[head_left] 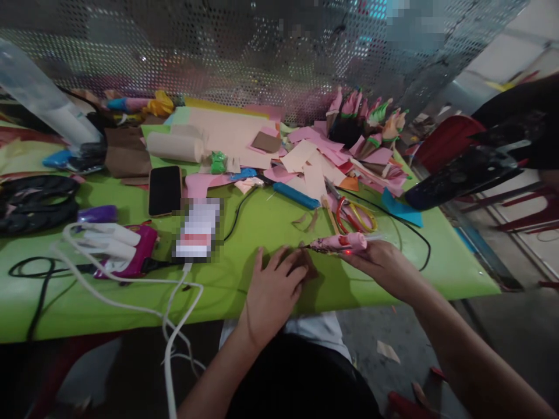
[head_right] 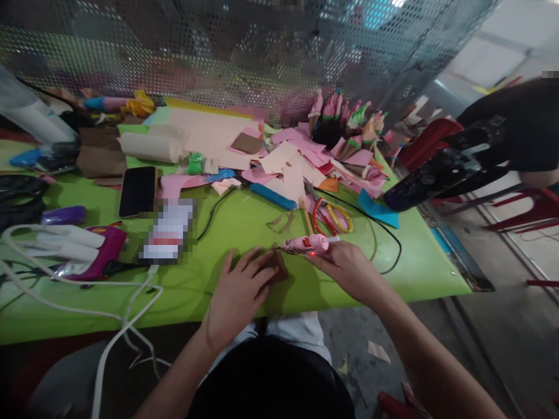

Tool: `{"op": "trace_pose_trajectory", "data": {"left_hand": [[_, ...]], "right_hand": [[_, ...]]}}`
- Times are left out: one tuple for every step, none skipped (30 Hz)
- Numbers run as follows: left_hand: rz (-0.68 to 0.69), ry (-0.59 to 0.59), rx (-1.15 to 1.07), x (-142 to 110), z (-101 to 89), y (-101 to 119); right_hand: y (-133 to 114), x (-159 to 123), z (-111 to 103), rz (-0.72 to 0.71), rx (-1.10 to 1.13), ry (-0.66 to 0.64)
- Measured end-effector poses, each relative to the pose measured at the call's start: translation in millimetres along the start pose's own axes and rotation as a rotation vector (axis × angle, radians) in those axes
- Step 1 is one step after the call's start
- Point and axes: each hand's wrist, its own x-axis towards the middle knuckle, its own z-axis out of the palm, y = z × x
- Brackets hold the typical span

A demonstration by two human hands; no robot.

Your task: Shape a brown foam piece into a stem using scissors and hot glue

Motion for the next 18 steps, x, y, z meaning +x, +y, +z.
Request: {"op": "trace_pose_trajectory", "data": {"left_hand": [[-0.001,-0.001,0.0,0.0,-0.1,0.0],[-0.003,-0.003,0.0,0.0,-0.3,0.0],[-0.004,-0.005,0.001,0.0,-0.5,0.1],[-0.005,-0.007,0.001,0.0,-0.8,0.2],[-0.005,-0.009,0.001,0.0,-1.1,0.3],[-0.005,-0.011,0.001,0.0,-1.4,0.4],[-0.005,-0.01,0.0,0.0,-1.8,0.5],[-0.005,-0.011,0.0,0.0,-2.1,0.6],[-0.004,-0.011,-0.001,0.0,-2.4,0.6],[-0.004,-0.011,-0.001,0.0,-2.6,0.7],[-0.004,-0.009,0.001,-0.1,-2.6,0.7],[-0.005,-0.006,0.003,-0.2,-2.6,0.7],[-0.005,-0.006,0.005,-0.3,-2.5,0.6],[-0.004,-0.006,0.005,-0.4,-2.4,0.6],[-0.004,-0.007,0.004,-0.5,-2.2,0.4],[-0.004,-0.009,0.003,-0.5,-2.0,0.3],[-0.003,-0.01,0.003,-0.6,-1.8,0.1],[-0.001,-0.008,0.005,-0.6,-1.6,0.0]], "right_hand": [[-1.4,0.6,-0.9,0.002,-0.004,0.003],[-3.1,1.5,-1.9,0.004,-0.011,0.008],[-4.8,2.7,-2.7,0.004,-0.02,0.014],[-6.5,4.0,-3.5,0.003,-0.026,0.021],[-7.9,5.4,-3.9,-0.001,-0.029,0.023],[-9.1,6.6,-4.2,-0.005,-0.029,0.022],[-9.9,7.6,-4.1,-0.007,-0.024,0.018],[-10.3,8.3,-3.9,-0.007,-0.017,0.014],[-10.3,8.7,-3.5,-0.003,-0.011,0.012],[-10.0,8.8,-3.1,0.004,-0.011,0.008],[-9.5,8.6,-2.7,0.014,-0.017,0.001],[-8.8,8.2,-2.4,0.025,-0.028,-0.009],[-8.1,7.8,-2.2,0.037,-0.041,-0.019],[-7.4,7.3,-2.0,0.048,-0.052,-0.029],[-6.8,6.9,-1.7,0.055,-0.059,-0.035],[-6.3,6.7,-1.5,0.058,-0.059,-0.033],[-5.9,6.7,-1.1,0.059,-0.056,-0.025],[-5.6,6.8,-0.7,0.055,-0.054,-0.015]]}}
